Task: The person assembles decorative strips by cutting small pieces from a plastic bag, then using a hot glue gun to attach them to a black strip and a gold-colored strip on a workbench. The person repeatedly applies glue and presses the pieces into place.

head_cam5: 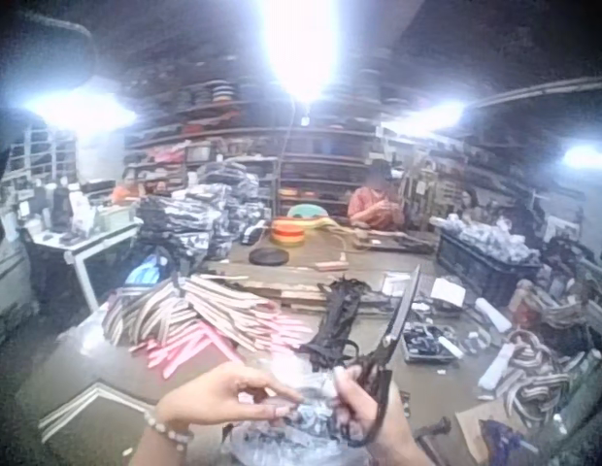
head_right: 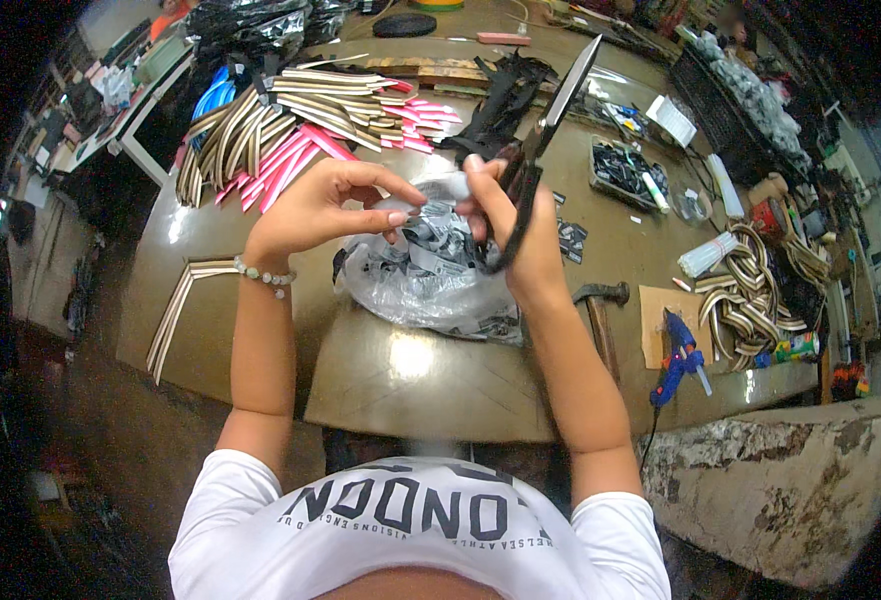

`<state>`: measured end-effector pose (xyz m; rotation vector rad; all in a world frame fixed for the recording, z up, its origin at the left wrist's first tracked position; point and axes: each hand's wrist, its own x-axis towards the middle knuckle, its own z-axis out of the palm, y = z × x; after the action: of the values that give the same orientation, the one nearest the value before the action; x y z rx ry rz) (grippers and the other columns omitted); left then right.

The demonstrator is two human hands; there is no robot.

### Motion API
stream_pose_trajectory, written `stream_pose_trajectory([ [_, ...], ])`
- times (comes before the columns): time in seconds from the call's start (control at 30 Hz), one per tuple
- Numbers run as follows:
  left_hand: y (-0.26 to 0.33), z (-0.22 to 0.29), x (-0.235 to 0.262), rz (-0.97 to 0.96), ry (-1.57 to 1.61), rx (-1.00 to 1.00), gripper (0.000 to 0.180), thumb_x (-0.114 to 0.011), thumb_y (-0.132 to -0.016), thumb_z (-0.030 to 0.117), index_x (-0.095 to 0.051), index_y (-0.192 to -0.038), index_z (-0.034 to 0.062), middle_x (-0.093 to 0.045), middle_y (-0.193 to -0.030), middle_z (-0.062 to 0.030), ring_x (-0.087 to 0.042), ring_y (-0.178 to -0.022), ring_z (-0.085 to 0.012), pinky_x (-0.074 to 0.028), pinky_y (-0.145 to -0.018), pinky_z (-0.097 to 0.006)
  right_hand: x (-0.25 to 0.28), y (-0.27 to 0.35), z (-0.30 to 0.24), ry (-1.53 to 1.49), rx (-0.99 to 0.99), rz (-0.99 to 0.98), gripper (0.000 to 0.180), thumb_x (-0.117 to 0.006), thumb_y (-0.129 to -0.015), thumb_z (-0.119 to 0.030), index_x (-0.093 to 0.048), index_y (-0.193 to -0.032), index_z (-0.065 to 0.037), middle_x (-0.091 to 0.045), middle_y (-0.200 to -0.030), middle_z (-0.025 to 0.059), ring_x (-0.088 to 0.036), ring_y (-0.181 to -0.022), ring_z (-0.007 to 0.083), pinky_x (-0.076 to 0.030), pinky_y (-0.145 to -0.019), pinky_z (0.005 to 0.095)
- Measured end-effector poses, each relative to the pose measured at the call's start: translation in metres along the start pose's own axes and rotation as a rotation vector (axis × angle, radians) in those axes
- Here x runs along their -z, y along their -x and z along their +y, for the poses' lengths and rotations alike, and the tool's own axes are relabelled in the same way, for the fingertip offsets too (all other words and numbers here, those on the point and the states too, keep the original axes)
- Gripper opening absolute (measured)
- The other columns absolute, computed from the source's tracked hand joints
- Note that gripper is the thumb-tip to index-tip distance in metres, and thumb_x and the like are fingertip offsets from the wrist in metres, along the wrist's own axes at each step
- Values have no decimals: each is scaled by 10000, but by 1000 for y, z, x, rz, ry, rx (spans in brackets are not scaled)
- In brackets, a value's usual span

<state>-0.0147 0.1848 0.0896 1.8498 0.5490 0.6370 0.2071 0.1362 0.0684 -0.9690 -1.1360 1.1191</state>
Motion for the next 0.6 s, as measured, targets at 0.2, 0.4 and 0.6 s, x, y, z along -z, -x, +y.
stream_pose_trajectory([
  [0.2, 21, 13, 20, 212, 132, -53, 456, -691, -821, 18, -559, -1256, -25, -632, -1165, -111, -679, -884, -160, -541, -805, -261, 6, 10, -21, 242, -95, -510, 526, -437, -954, -545, -545, -934, -30, -588, -776, 37, -537, -611, 88, -420, -551, 245],
  [0.4, 42, 24, 33, 251, 76, -38, 489, -709, -796, 25, -552, -1256, -27, -651, -1119, -108, -696, -804, -138, -546, -761, -234, -1, 16, -20, 805, -194, -693, 489, -528, -930, -489, -551, -813, -15, -522, -614, 176, -532, -571, 280, -433, -581, 396],
  [0.6, 40, 28, 30, 154, 98, 15, 490, -721, -789, 37, -550, -1242, -44, -621, -1155, -132, -696, -775, -147, -553, -697, -225, -6, 17, -12, 743, -164, -660, 485, -562, -917, -466, -572, -761, -7, -492, -567, 133, -492, -541, 202, -407, -536, 340],
])
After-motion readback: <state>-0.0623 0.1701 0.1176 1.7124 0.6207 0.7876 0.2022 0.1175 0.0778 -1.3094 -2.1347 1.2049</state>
